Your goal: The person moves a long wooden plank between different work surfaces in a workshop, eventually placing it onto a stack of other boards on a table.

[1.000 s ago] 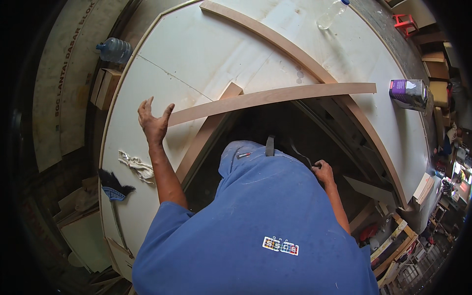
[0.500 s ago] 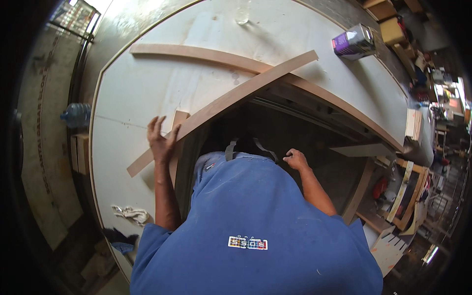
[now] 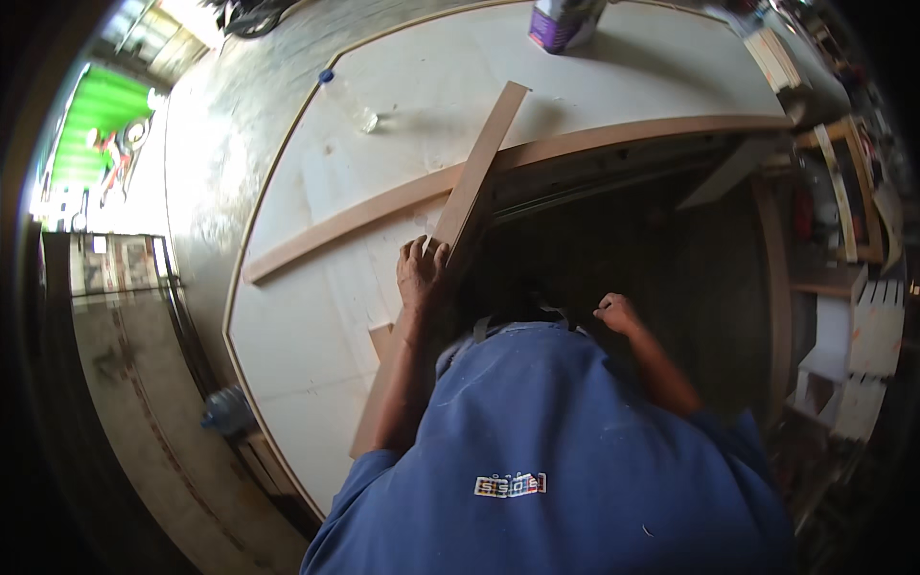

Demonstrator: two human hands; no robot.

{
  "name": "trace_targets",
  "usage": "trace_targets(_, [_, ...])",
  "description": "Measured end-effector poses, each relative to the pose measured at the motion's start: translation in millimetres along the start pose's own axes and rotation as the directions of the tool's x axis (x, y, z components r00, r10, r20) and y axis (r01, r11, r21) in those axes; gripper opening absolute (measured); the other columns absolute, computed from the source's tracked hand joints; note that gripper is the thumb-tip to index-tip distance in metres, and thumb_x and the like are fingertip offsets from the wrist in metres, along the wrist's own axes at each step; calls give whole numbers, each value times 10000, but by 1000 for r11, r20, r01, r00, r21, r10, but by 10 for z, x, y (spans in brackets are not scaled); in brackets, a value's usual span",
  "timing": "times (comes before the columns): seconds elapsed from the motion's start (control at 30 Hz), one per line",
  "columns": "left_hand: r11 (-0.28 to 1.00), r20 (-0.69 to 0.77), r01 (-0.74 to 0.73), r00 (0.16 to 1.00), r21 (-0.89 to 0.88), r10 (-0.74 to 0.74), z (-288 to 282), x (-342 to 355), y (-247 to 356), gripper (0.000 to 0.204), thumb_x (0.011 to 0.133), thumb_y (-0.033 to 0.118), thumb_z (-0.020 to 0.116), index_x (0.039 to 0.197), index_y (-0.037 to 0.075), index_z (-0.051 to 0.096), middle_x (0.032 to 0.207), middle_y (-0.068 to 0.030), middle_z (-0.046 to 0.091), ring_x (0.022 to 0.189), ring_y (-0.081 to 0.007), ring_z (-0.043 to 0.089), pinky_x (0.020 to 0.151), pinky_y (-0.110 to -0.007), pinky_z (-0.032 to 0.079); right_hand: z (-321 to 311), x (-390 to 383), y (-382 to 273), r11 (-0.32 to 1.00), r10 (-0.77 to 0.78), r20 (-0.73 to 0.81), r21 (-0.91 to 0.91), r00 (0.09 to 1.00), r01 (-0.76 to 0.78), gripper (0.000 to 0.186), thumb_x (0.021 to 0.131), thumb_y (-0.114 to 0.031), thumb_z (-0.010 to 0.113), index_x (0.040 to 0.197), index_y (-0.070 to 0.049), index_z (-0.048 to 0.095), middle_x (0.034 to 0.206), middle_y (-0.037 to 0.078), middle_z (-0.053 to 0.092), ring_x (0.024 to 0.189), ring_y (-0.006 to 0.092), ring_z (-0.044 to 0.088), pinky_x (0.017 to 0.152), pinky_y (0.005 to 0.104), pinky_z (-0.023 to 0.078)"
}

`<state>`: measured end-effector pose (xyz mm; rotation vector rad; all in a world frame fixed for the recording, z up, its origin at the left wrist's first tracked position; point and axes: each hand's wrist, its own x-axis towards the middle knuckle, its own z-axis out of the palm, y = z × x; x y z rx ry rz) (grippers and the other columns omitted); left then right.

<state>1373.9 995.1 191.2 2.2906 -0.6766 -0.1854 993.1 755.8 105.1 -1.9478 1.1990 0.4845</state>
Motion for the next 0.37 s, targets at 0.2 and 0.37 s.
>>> trace_targets(0.2, [987, -49, -8, 999, 160, 16, 295, 364, -150, 334, 961, 325, 567, 1135, 49, 638, 1117, -160, 624, 1074, -345, 578, 966, -450, 414, 392, -265, 153, 959, 94, -93, 275, 991, -66, 226, 795, -168, 745, 904, 11, 663, 778, 98, 673, 691, 180, 660, 634, 336, 532])
trace_targets(0.37, [975, 61, 73, 994, 212, -88, 359, 386, -128, 333, 963, 355, 545, 1125, 85, 653, 1108, -158, 634, 1081, -321, 587, 985, -449, 391, 884, -445, 674, 984, 101, -122, 160, 987, -81, 192, 815, -195, 720, 916, -32, 715, 897, 131, 713, 822, 251, 701, 715, 376, 563])
